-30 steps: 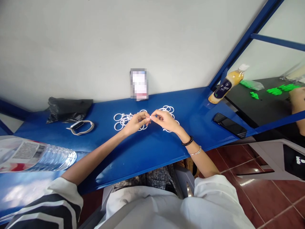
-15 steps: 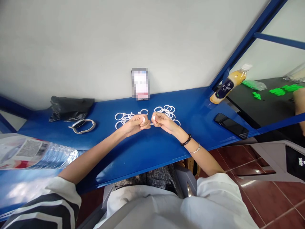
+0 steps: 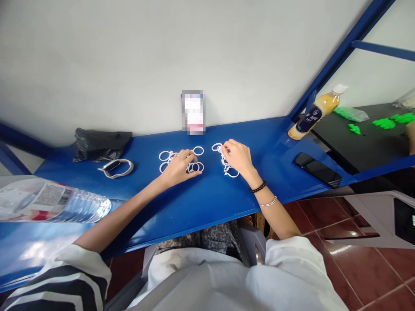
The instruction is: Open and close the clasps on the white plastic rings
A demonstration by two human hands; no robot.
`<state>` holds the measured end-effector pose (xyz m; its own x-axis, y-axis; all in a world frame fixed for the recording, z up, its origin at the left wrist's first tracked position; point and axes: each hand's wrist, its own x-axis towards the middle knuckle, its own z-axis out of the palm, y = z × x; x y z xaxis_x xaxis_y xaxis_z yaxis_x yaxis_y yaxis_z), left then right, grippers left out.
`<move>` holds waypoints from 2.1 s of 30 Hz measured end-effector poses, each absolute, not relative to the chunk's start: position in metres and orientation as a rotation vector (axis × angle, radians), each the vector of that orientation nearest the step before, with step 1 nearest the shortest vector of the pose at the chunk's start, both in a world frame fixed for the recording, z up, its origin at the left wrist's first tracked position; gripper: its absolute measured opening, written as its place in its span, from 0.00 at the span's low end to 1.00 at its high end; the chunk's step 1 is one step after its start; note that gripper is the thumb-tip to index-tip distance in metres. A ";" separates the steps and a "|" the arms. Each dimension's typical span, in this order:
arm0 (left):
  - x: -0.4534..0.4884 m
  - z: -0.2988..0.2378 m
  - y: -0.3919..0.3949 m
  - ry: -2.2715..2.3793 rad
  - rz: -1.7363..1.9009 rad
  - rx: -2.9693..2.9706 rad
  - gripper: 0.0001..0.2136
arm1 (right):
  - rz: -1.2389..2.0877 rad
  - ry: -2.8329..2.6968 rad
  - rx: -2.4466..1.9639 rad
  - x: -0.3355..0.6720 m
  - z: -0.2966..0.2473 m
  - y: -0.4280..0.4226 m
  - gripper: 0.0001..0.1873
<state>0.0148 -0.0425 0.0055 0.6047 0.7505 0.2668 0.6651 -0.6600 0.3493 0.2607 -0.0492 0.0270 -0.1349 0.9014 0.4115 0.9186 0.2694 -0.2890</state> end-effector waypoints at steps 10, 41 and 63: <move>0.013 -0.007 -0.044 1.123 0.566 2.709 0.07 | -0.079 -2.073 -1.678 0.264 0.026 -0.050 0.07; 0.040 0.018 -0.050 0.372 0.578 1.482 0.29 | 1.578 -1.701 -0.700 0.232 0.020 -0.063 0.25; 0.040 0.003 -0.034 1.425 0.589 2.595 0.12 | -0.019 -2.014 -1.555 0.263 0.028 -0.049 0.18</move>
<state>0.0397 -0.0337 0.0025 0.4803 0.8324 0.2766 0.7845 -0.5487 0.2891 0.2631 -0.0490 0.0277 -0.1449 0.8795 0.4532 0.8878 0.3178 -0.3329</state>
